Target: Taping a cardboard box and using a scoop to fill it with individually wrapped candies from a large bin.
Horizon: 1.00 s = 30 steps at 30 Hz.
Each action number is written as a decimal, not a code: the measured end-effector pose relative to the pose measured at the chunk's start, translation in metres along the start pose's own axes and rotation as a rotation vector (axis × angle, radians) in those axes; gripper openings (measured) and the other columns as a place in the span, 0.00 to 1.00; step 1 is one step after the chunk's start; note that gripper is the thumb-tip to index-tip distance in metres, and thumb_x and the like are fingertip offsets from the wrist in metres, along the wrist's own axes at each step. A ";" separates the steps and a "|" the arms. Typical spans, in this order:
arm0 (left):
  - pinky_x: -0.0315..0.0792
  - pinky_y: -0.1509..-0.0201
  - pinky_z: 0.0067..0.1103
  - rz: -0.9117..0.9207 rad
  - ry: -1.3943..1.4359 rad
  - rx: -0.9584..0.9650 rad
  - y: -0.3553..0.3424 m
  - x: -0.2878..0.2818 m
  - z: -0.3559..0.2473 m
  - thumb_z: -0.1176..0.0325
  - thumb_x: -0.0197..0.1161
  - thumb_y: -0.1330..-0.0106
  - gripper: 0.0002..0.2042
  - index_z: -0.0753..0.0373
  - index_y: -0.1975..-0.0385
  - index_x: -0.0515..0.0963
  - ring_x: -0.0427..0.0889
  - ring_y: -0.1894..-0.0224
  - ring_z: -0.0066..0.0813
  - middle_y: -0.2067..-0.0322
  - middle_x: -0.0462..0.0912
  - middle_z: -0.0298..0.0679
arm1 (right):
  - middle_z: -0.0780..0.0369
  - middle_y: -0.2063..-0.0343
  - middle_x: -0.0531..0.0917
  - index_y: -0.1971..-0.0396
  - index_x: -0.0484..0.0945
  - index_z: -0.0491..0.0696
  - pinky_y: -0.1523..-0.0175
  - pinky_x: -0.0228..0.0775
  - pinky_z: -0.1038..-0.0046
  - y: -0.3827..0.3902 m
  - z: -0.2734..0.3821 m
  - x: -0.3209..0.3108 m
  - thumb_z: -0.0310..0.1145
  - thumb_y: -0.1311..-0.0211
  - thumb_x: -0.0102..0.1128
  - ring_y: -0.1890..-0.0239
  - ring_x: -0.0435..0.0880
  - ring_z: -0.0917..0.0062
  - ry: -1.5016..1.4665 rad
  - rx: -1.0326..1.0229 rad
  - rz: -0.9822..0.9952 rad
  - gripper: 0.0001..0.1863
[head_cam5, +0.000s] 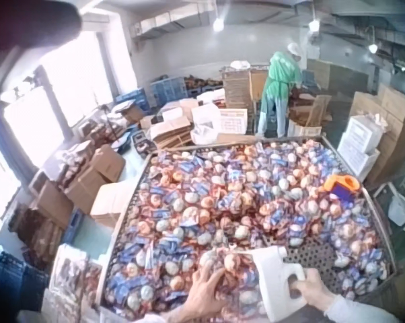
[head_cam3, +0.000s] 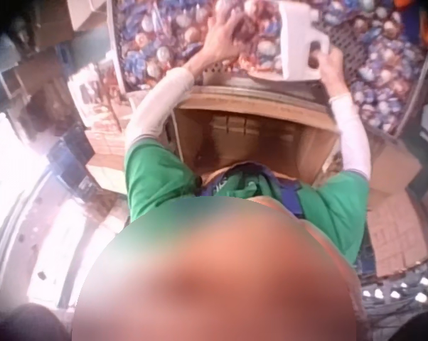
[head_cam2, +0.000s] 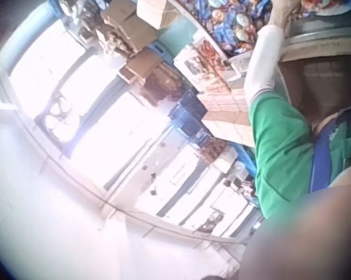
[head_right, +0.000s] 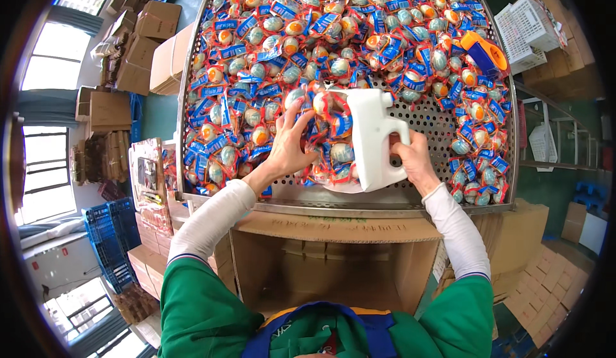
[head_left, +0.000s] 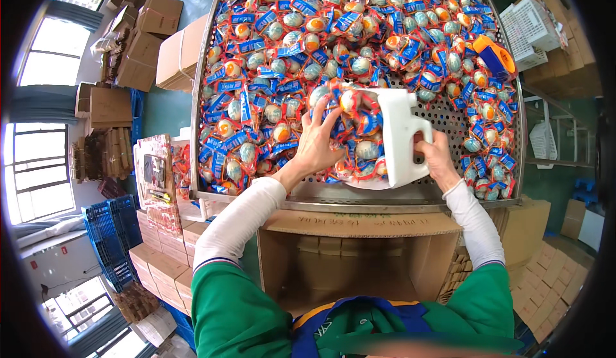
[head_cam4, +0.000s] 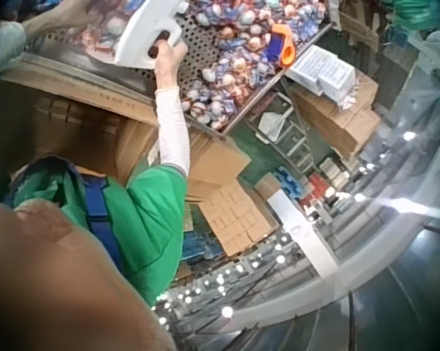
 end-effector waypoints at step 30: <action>0.59 0.36 0.45 0.128 0.205 -0.374 0.268 0.064 -0.078 0.70 0.71 0.58 0.41 0.60 0.39 0.58 0.60 0.38 0.64 0.39 0.59 0.53 | 0.65 0.71 0.81 0.66 0.80 0.39 0.64 0.71 0.77 0.308 -0.082 0.065 0.19 0.53 0.52 0.67 0.78 0.84 -0.008 0.069 -0.120 0.13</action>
Point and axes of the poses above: each hand's wrist, its own y-axis away from the middle knuckle, its own x-axis out of the palm, z = x × y, the point moved 4 cm from there along -y, towards the middle knuckle
